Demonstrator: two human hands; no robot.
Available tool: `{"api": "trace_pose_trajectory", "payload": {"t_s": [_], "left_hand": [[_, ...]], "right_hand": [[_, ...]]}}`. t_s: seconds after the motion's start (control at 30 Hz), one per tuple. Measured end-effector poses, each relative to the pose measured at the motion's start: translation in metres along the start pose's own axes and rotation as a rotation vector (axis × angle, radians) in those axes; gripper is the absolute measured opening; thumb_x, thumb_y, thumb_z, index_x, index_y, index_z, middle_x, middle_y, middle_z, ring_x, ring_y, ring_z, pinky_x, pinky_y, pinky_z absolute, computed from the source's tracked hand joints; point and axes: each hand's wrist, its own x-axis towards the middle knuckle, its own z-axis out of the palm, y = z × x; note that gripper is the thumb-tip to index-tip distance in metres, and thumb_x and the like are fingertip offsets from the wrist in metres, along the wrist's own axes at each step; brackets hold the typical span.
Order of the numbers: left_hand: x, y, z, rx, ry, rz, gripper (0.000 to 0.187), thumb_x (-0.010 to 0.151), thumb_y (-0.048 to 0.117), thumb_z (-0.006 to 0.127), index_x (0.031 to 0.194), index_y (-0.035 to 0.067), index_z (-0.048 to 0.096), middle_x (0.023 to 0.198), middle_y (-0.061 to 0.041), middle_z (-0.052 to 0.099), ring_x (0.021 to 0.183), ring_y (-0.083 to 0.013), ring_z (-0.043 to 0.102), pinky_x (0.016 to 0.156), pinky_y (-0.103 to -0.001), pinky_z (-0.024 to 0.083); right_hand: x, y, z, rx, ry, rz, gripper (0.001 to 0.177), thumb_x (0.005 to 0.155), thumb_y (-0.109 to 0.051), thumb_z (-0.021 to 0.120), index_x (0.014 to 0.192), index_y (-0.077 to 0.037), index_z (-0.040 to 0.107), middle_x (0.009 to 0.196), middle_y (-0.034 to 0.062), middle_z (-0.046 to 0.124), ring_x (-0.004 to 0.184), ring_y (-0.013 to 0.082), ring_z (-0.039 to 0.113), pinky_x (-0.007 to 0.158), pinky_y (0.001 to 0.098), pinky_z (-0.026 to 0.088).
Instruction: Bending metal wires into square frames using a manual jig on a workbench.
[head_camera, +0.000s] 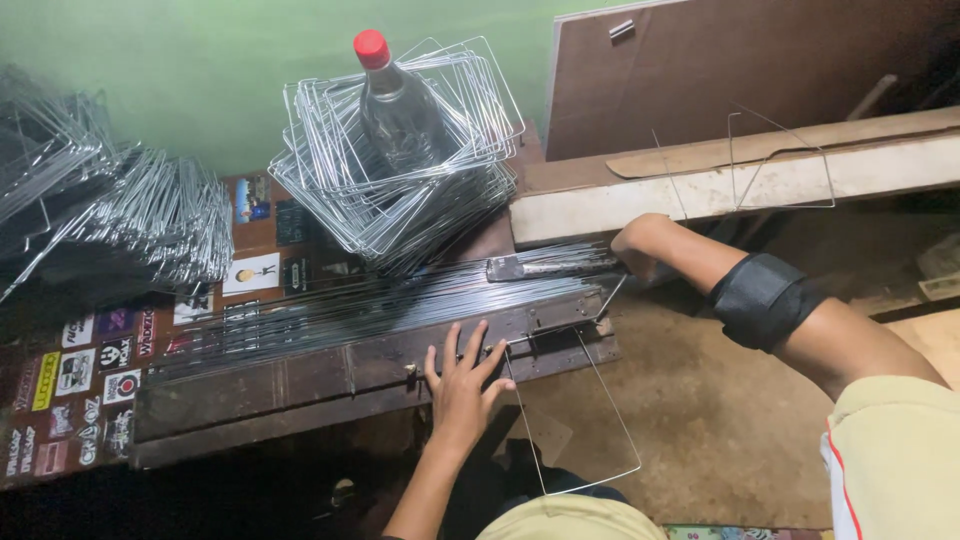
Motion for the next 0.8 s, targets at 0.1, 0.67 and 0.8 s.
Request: {"api": "trace_pose_trajectory", "payload": {"t_s": [0.1, 0.67, 0.8], "left_hand": [[0.0, 0.003, -0.003, -0.004, 0.002, -0.005, 0.062, 0.075, 0.044, 0.078, 0.133, 0.024, 0.069, 0.157, -0.002, 0.045, 0.15, -0.0334, 0.026, 0.115, -0.064, 0.013], [0.001, 0.002, -0.003, -0.01, -0.002, 0.013, 0.058, 0.077, 0.041, 0.078, 0.131, 0.021, 0.07, 0.155, -0.005, 0.047, 0.15, -0.035, 0.026, 0.116, -0.063, 0.012], [0.002, 0.004, -0.007, -0.014, -0.004, 0.015, 0.058, 0.078, 0.041, 0.078, 0.132, 0.02, 0.07, 0.155, -0.005, 0.046, 0.15, -0.0357, 0.026, 0.115, -0.064, 0.012]], "right_hand": [[0.017, 0.008, 0.014, 0.016, -0.027, -0.023, 0.023, 0.08, -0.026, 0.084, 0.094, -0.008, 0.08, 0.088, 0.0063, 0.076, 0.078, 0.022, 0.068, 0.075, 0.039, 0.055], [-0.037, -0.015, 0.055, 0.406, -0.158, 0.053, 0.015, 0.081, -0.026, 0.074, 0.084, -0.011, 0.077, 0.068, 0.0068, 0.066, 0.059, 0.0233, 0.058, 0.057, 0.0409, 0.045], [-0.051, -0.023, 0.06, 0.442, -0.168, 0.079, 0.024, 0.085, -0.03, 0.069, 0.076, -0.008, 0.07, 0.061, 0.0045, 0.061, 0.053, 0.0222, 0.052, 0.053, 0.0401, 0.039]]}}
